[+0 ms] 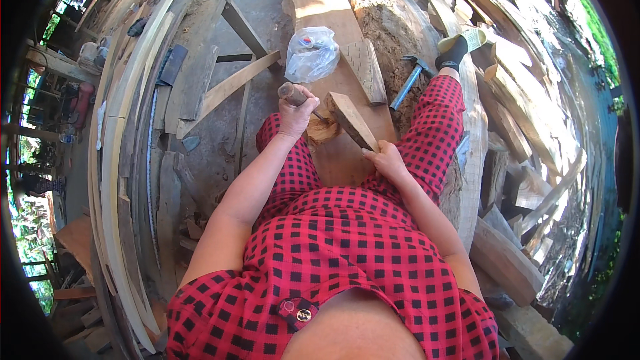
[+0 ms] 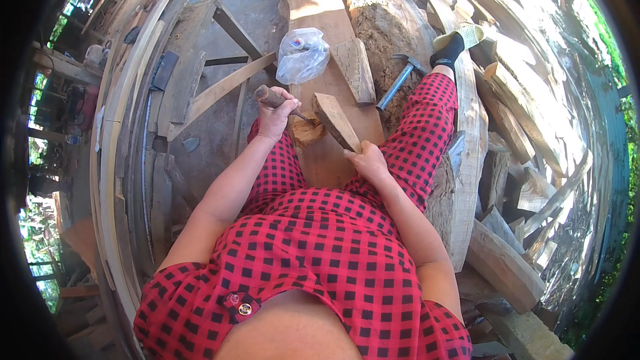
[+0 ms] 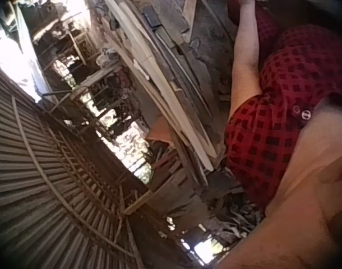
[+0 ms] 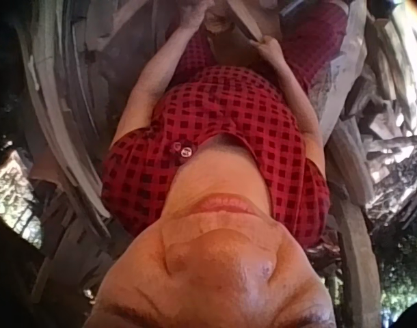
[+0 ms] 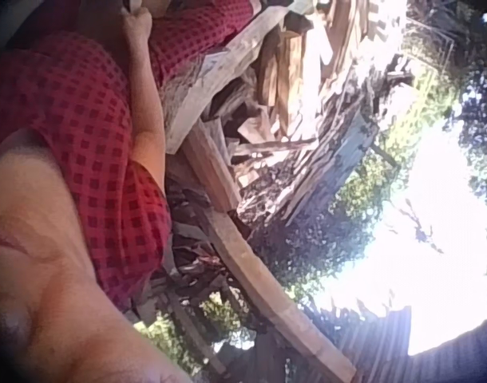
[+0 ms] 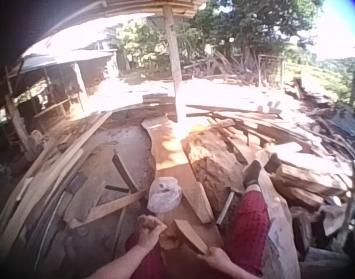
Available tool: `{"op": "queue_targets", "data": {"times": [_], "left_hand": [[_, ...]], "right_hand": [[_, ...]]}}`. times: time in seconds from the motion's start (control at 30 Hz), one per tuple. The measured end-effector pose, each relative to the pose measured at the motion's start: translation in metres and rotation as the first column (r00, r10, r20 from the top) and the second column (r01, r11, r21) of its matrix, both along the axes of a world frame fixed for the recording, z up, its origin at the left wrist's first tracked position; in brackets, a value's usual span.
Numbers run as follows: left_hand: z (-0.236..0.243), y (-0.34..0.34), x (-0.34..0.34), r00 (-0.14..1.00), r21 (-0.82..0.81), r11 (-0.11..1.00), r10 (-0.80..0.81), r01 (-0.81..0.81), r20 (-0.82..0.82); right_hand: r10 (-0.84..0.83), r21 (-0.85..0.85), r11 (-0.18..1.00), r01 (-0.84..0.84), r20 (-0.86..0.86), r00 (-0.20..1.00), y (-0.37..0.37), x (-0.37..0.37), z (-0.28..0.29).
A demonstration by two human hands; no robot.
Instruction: Using a chisel to carve or shape a piece of wood in a workshop setting.
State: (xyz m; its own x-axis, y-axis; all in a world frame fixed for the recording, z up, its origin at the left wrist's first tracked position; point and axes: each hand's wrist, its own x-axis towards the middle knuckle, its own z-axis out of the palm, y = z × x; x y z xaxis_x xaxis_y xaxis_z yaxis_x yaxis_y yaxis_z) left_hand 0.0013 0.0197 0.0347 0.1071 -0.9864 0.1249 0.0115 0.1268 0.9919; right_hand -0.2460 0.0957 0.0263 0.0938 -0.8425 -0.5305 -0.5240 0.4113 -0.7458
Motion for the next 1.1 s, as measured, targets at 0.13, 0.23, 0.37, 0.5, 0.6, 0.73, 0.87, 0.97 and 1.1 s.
{"op": "queue_targets", "data": {"times": [0.13, 0.23, 0.37, 0.5, 0.6, 0.73, 0.87, 0.97, 1.1], "left_hand": [[-0.003, 0.012, 0.001, 0.986, -0.043, 0.986, 0.161, -0.159, 0.036], [0.010, 0.024, -0.010, 0.987, -0.114, 0.989, 0.112, -0.099, 0.117], [0.008, 0.031, -0.010, 0.942, -0.180, 0.984, 0.065, -0.005, 0.329], [0.016, 0.022, -0.020, 0.937, -0.192, 0.979, 0.003, 0.068, 0.348], [0.013, 0.011, -0.012, 0.978, -0.130, 0.991, -0.006, 0.034, 0.206], [0.004, 0.002, 0.001, 0.981, -0.126, 0.991, 0.066, -0.044, 0.182], [-0.006, 0.003, 0.006, 0.996, -0.088, 0.995, 0.045, -0.038, 0.077], [-0.003, 0.003, -0.001, 0.996, -0.090, 0.995, 0.055, -0.048, 0.076], [-0.015, 0.007, 0.004, 0.891, -0.305, 0.950, 0.191, -0.063, 0.412]], "right_hand": [[0.075, -0.015, 0.997, -0.077, -0.111, 0.991, -0.003, 0.006, -0.008], [0.078, -0.010, 0.997, -0.079, -0.117, 0.990, -0.004, 0.005, -0.009], [0.094, -0.044, 0.994, -0.102, -0.162, 0.982, -0.006, 0.008, -0.012], [0.073, -0.127, 0.986, -0.105, -0.238, 0.968, -0.003, 0.002, -0.009], [0.046, -0.197, 0.976, -0.094, -0.234, 0.971, -0.002, 0.003, -0.011], [-0.027, -0.298, 0.954, 0.025, -0.004, 1.000, -0.006, 0.001, -0.002], [0.046, -0.507, 0.862, -0.004, 0.070, 0.996, -0.016, 0.006, 0.065], [0.135, -0.668, 0.743, -0.039, 0.094, 0.986, -0.019, 0.016, 0.101], [0.224, -0.621, 0.687, -0.378, -0.314, 0.923, -0.017, 0.025, 0.130]]}}
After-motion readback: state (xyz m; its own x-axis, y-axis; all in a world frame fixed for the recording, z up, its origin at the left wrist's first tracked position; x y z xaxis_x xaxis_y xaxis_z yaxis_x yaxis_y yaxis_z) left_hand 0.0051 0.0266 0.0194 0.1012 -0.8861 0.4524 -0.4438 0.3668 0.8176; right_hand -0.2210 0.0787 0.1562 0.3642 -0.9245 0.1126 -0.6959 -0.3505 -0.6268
